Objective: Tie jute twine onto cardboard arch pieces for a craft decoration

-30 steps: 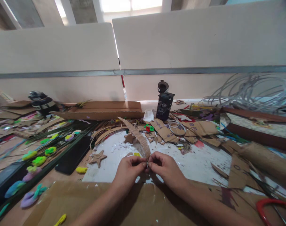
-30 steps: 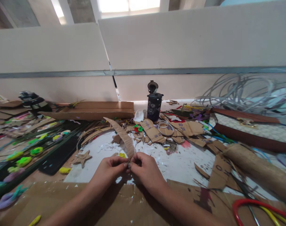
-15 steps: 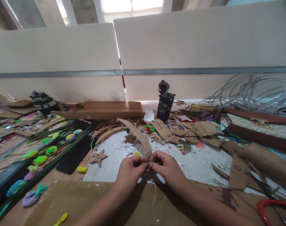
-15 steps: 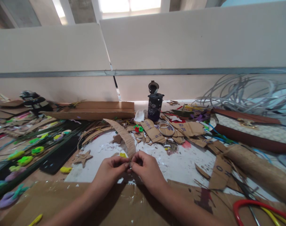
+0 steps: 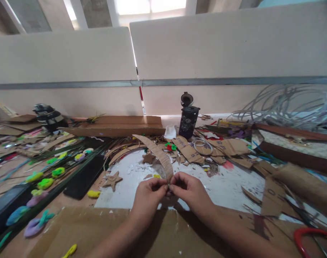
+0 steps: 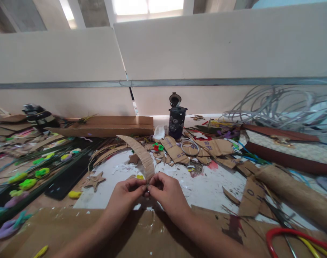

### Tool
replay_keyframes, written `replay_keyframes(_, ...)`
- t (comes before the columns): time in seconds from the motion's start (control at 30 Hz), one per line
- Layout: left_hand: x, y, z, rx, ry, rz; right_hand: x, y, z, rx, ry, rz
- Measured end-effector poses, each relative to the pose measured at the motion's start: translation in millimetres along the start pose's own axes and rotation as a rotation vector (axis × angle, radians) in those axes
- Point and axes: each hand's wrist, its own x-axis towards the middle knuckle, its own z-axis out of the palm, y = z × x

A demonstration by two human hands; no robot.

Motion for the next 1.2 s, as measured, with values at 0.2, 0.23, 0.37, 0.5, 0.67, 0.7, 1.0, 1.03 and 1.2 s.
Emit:
replay_keyframes(0.2, 0.1, 0.5, 0.5, -0.034, -0.027, -0.014, 0.1, 1.2, 0.1, -0.023, 0.011, -0.009)
replay_keyframes(0.23, 0.2, -0.1, 0.4, -0.039, -0.031, -0.015, 0.1, 1.4, 0.1, -0.022, 0.011, -0.008)
replay_keyframes(0.37, 0.9, -1.9, 0.0, -0.046, -0.045, -0.004, 0.3, 0.9, 0.1, 0.001, 0.006, 0.012)
replay_keyframes(0.5, 1.0, -0.8, -0.3, -0.065, -0.044, -0.021, 0.9, 0.7, -0.2, 0.01, -0.006, 0.012)
replay_keyframes(0.67, 0.2, 0.2, -0.5, -0.055, -0.047, -0.025, 1.8, 2.2, -0.1, 0.027, -0.009, 0.024)
replay_keyframes(0.7, 0.2, 0.3, -0.4, -0.055, -0.046, -0.024, 1.9, 2.5, 0.0, 0.021, -0.005, 0.023)
replay_keyframes(1.0, 0.3, 1.8, 0.6, -0.064, -0.027, -0.034, 0.3, -1.2, -0.3, -0.017, 0.009, 0.015)
replay_keyframes(1.03, 0.2, 1.8, 0.7, -0.055, -0.025, -0.027, 0.0, -1.9, -0.2, -0.026, 0.014, 0.014)
replay_keyframes(1.2, -0.6, 2.9, 1.5, -0.043, -0.021, -0.02, -0.6, -2.6, -0.4, -0.035, 0.015, 0.019)
